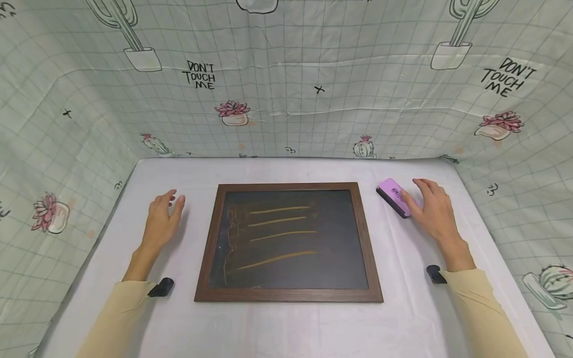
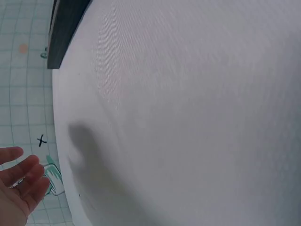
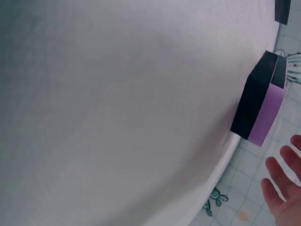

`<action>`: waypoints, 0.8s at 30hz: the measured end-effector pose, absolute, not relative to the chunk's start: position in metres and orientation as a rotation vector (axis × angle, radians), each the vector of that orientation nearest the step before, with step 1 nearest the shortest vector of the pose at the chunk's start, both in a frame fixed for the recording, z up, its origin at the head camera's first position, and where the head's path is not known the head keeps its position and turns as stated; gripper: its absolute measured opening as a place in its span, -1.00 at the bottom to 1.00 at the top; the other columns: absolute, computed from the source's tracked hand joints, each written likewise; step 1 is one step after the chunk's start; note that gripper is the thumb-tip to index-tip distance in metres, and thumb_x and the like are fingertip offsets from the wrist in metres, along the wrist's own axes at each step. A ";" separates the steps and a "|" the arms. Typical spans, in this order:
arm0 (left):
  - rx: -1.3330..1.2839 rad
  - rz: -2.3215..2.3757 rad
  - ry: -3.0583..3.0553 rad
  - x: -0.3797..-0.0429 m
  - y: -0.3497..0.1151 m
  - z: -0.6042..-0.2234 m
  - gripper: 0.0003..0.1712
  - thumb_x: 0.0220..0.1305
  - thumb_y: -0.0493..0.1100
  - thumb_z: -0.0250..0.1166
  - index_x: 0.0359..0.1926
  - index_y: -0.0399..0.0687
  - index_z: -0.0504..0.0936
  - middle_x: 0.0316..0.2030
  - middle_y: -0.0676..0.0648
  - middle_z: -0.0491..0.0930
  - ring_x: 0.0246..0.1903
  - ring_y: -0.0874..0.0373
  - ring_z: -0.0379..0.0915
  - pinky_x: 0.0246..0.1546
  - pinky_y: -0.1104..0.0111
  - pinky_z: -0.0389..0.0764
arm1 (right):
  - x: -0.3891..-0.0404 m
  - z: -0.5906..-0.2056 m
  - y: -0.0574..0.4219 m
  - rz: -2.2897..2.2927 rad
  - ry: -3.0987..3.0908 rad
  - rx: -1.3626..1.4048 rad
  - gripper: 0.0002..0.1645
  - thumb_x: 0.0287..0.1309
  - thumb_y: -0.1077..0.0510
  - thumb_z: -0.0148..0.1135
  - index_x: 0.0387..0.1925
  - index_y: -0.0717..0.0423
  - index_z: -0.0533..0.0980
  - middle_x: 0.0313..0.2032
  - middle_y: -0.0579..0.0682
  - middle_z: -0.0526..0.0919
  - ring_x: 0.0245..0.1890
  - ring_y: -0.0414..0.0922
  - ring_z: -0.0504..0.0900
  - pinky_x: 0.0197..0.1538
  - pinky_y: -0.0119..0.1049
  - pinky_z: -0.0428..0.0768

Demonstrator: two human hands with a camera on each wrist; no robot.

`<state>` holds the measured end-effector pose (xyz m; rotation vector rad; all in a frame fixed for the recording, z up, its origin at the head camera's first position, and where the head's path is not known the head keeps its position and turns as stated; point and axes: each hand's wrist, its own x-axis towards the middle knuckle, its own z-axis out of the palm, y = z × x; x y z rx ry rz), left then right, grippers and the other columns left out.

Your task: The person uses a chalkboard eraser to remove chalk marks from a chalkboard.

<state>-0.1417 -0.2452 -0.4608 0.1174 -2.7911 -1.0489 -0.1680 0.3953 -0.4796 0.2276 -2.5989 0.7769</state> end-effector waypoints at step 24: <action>0.136 -1.285 -2.759 -0.144 -0.219 -0.464 -0.46 0.61 -0.07 0.03 0.32 -0.44 0.45 0.06 -0.40 0.53 0.10 -0.25 0.47 0.13 -0.01 0.46 | -0.174 -0.478 0.380 0.923 -2.737 0.117 -0.29 0.45 -0.03 0.21 0.30 0.49 0.38 0.20 0.56 0.42 0.13 0.45 0.43 0.13 0.39 0.30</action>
